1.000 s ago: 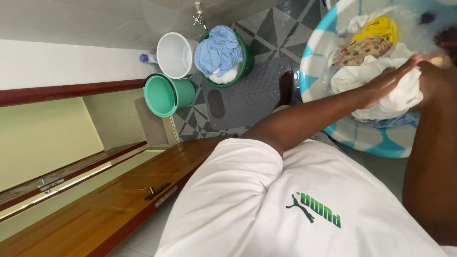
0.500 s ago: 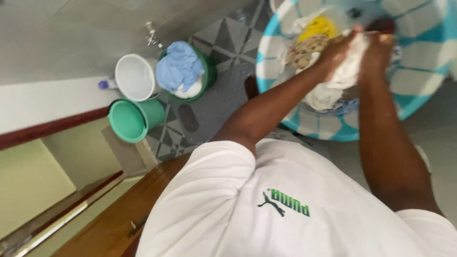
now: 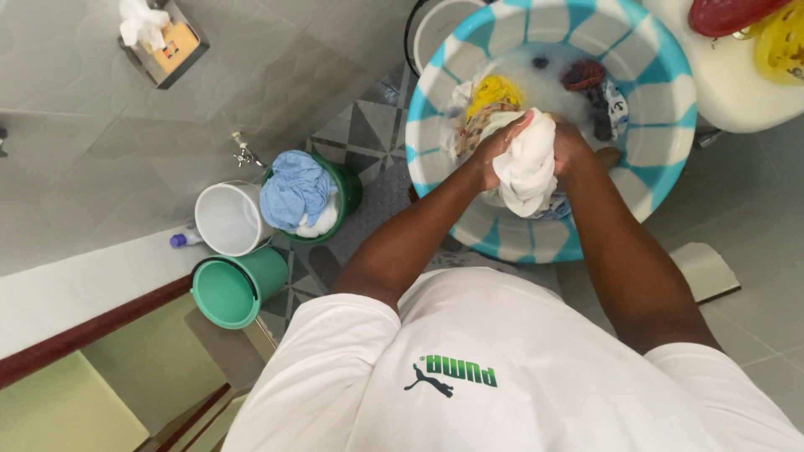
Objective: The person washes clothes by hand in a blue and white basin. They add detergent from a yellow container, then scrub and agitate the garments with both hands, focusing on a white cloth with a bar of soap.
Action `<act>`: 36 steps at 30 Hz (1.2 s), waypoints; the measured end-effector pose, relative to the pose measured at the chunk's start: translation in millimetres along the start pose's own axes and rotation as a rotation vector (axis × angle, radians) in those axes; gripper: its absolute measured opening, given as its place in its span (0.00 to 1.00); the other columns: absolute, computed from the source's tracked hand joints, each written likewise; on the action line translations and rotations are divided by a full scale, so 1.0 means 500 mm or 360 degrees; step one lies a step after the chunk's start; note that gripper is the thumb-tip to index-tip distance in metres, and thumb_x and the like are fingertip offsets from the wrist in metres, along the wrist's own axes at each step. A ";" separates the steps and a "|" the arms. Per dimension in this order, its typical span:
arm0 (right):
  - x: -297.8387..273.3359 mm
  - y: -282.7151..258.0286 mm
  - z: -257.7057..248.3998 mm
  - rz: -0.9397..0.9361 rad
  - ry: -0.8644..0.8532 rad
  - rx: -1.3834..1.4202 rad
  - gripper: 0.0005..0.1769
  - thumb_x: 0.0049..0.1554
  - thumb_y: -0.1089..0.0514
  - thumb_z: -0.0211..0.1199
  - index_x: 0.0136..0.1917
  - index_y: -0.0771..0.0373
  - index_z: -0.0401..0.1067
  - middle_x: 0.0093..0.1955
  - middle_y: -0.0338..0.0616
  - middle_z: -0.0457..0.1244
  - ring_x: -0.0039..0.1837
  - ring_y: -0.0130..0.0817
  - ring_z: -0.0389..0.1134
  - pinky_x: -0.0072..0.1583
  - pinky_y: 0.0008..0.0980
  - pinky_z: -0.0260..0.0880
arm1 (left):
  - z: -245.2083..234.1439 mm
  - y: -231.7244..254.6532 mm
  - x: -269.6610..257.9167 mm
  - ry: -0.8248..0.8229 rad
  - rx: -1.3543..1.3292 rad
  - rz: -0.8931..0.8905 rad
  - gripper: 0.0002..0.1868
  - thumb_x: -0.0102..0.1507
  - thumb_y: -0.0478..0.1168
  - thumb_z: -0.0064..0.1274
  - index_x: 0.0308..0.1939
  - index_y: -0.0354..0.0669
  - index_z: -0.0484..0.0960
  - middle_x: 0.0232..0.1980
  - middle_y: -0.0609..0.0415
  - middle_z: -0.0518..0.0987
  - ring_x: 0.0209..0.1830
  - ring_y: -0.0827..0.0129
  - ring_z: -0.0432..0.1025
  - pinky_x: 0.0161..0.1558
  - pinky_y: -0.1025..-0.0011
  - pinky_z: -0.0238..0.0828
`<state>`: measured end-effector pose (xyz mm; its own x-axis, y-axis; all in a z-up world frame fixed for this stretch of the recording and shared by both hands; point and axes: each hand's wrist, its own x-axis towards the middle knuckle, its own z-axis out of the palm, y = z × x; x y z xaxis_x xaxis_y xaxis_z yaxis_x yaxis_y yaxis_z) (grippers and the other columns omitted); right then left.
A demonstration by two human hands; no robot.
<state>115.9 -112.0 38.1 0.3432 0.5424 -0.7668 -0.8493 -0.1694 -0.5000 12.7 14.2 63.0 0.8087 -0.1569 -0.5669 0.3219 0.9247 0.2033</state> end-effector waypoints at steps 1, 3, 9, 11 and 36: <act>-0.008 -0.002 0.005 -0.0061 0.0023 -0.0077 0.14 0.61 0.59 0.67 0.56 0.63 0.67 0.53 0.52 0.66 0.53 0.45 0.69 0.55 0.45 0.69 | -0.012 0.003 -0.011 -0.0021 -0.0031 0.0001 0.26 0.66 0.53 0.58 0.62 0.41 0.77 0.57 0.52 0.80 0.53 0.62 0.77 0.58 0.58 0.75; -0.032 -0.011 0.016 -0.0276 0.0185 -0.0291 0.14 0.61 0.59 0.67 0.56 0.63 0.68 0.53 0.52 0.66 0.52 0.45 0.69 0.54 0.45 0.70 | -0.031 0.019 -0.029 -0.0043 0.0005 0.0113 0.29 0.68 0.53 0.57 0.65 0.38 0.75 0.60 0.48 0.79 0.57 0.60 0.76 0.61 0.57 0.74; -0.166 -0.042 0.036 -0.0951 0.0908 -0.1651 0.15 0.59 0.60 0.69 0.55 0.65 0.68 0.52 0.56 0.65 0.53 0.53 0.69 0.55 0.48 0.68 | -0.026 0.081 -0.061 -0.0073 0.0136 0.0448 0.38 0.68 0.58 0.55 0.70 0.31 0.67 0.62 0.44 0.76 0.61 0.56 0.74 0.63 0.56 0.72; -0.196 -0.032 0.056 -0.1322 0.1031 -0.1779 0.14 0.60 0.63 0.67 0.56 0.66 0.67 0.54 0.60 0.63 0.55 0.58 0.67 0.56 0.48 0.65 | -0.019 0.076 -0.053 -0.0040 0.0176 0.0501 0.40 0.70 0.59 0.55 0.73 0.31 0.64 0.62 0.44 0.74 0.61 0.55 0.72 0.63 0.55 0.71; 0.023 0.032 0.010 0.0139 -0.0103 0.0081 0.16 0.59 0.52 0.56 0.56 0.61 0.67 0.49 0.44 0.62 0.47 0.34 0.64 0.48 0.36 0.67 | -0.028 -0.124 0.050 -0.0331 0.1234 0.0223 0.30 0.70 0.60 0.47 0.49 0.31 0.80 0.39 0.46 0.78 0.36 0.62 0.73 0.40 0.60 0.73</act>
<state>104.3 -104.2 23.1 0.2421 0.5796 -0.7781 -0.8945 -0.1772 -0.4103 5.9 -42.2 24.9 0.9171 -0.1890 -0.3510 0.3986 0.4494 0.7995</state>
